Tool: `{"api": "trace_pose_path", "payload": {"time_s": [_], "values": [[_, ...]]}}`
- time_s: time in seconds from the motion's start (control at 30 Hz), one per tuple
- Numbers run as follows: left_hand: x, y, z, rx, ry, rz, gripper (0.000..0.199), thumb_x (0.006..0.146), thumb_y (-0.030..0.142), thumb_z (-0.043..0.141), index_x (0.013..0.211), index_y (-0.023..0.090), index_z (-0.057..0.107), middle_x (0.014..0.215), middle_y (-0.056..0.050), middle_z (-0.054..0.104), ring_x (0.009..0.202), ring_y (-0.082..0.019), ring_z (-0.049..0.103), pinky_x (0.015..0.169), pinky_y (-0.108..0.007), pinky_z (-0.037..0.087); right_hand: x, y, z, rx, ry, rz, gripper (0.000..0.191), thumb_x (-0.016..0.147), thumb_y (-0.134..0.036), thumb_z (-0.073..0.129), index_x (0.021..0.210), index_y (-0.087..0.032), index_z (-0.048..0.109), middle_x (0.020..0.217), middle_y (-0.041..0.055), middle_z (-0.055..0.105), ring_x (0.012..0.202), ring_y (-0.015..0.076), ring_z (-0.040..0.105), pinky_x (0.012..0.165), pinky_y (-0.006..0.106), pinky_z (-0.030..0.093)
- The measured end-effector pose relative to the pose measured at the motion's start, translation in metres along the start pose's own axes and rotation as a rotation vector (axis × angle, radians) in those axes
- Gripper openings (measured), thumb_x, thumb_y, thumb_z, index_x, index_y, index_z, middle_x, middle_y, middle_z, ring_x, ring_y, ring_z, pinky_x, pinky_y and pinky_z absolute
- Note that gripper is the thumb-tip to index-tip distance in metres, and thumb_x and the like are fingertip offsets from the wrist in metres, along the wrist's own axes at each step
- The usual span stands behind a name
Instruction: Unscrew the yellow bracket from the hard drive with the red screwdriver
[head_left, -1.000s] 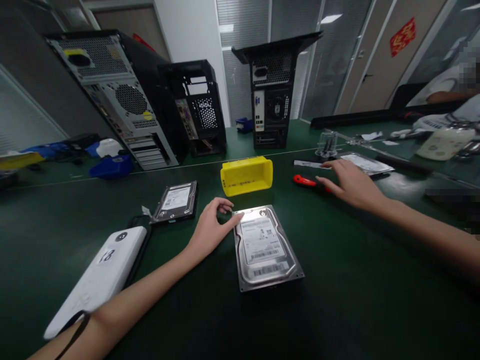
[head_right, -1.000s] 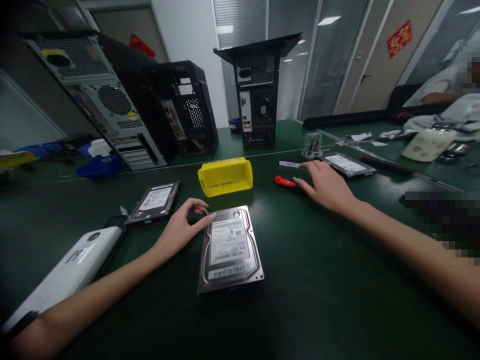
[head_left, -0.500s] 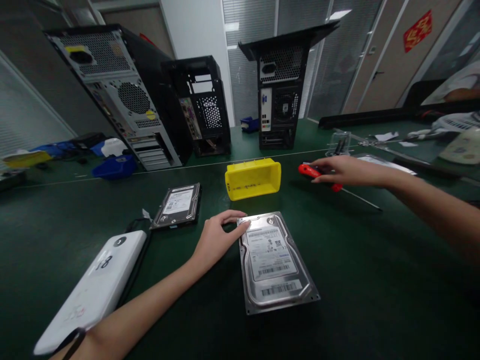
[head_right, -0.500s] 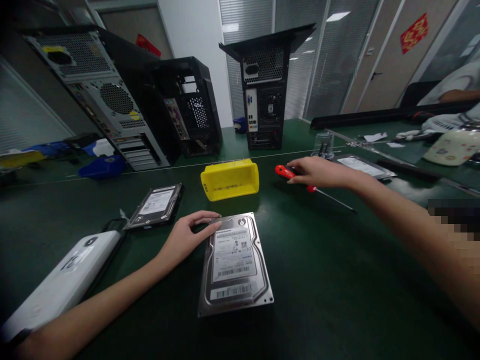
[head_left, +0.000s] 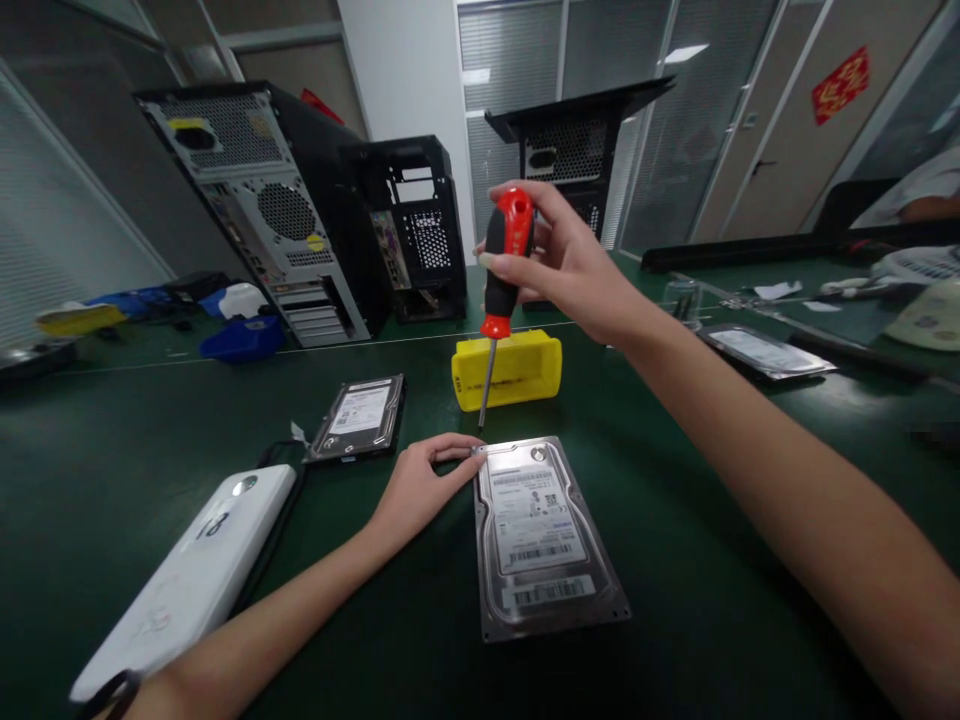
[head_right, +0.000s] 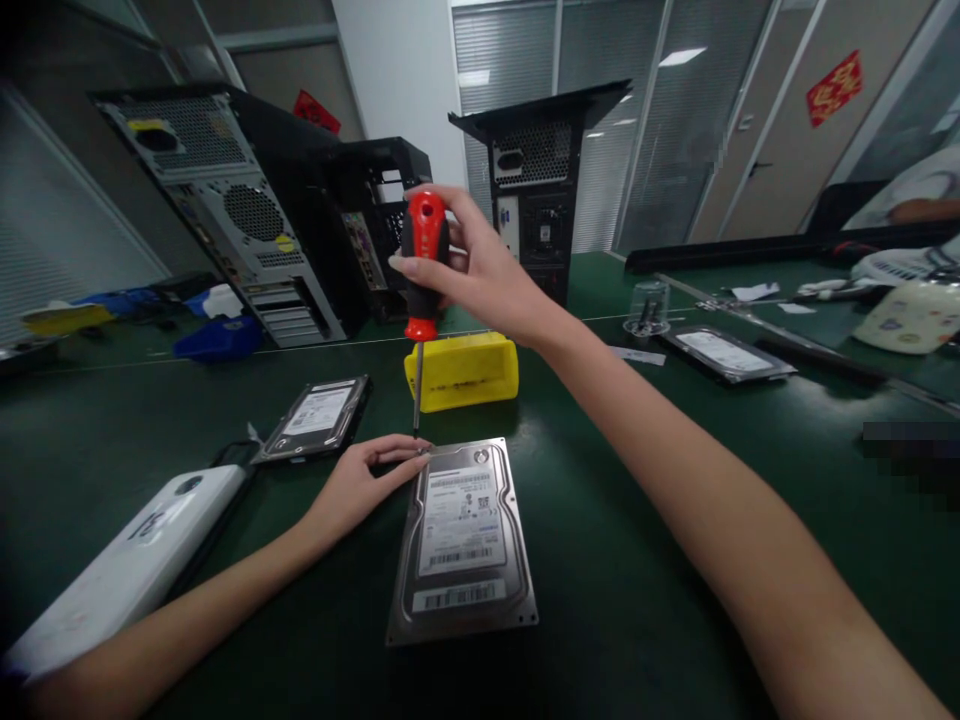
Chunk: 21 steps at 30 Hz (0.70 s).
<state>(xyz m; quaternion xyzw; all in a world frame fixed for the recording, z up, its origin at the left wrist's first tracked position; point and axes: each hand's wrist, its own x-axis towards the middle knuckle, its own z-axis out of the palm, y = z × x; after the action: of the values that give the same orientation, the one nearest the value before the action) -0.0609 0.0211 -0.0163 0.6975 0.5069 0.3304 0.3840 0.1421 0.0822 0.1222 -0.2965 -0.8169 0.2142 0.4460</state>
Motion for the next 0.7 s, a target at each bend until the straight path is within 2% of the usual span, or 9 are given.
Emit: {"api": "trace_pose_path", "payload": {"time_s": [0.1,0.27,0.53,0.7], "values": [[0.001,0.000,0.000,0.001,-0.015,-0.008,0.030,0.081,0.039,0.060,0.099,0.017,0.067,0.106,-0.006,0.071,0.100,-0.021,0.066,0.092,-0.035,0.051,-0.002,0.008,0.004,-0.059,-0.011,-0.004,0.058,0.085,-0.048,0.052,0.134,-0.029,0.026,0.124,0.0061,0.053,0.111,0.0237,0.055,0.083,0.037,0.053],[0.001,0.001,-0.001,-0.002,-0.028,-0.005,0.029,0.084,0.037,0.056,0.100,0.016,0.068,0.106,-0.007,0.071,0.100,-0.020,0.066,0.091,-0.034,0.051,-0.001,0.018,0.008,-0.026,-0.058,0.018,0.055,0.085,-0.036,0.051,0.132,-0.027,0.024,0.126,0.0067,0.050,0.112,0.0227,0.055,0.087,0.037,0.052],[0.001,0.000,0.000,-0.032,-0.018,-0.019,0.028,0.083,0.032,0.056,0.102,0.015,0.067,0.106,-0.008,0.071,0.100,-0.021,0.066,0.092,-0.035,0.050,-0.004,0.014,0.015,0.016,-0.168,0.018,0.053,0.086,-0.033,0.051,0.129,-0.024,0.021,0.130,0.0082,0.046,0.112,0.0197,0.054,0.089,0.033,0.051],[0.001,0.002,0.000,-0.038,-0.002,-0.025,0.028,0.082,0.032,0.056,0.100,0.014,0.068,0.104,-0.009,0.071,0.098,-0.022,0.067,0.090,-0.035,0.051,-0.001,0.024,0.019,0.203,-0.134,-0.063,0.054,0.082,-0.029,0.057,0.127,-0.020,0.027,0.120,0.0077,0.048,0.104,0.0176,0.056,0.089,0.033,0.051]]}}
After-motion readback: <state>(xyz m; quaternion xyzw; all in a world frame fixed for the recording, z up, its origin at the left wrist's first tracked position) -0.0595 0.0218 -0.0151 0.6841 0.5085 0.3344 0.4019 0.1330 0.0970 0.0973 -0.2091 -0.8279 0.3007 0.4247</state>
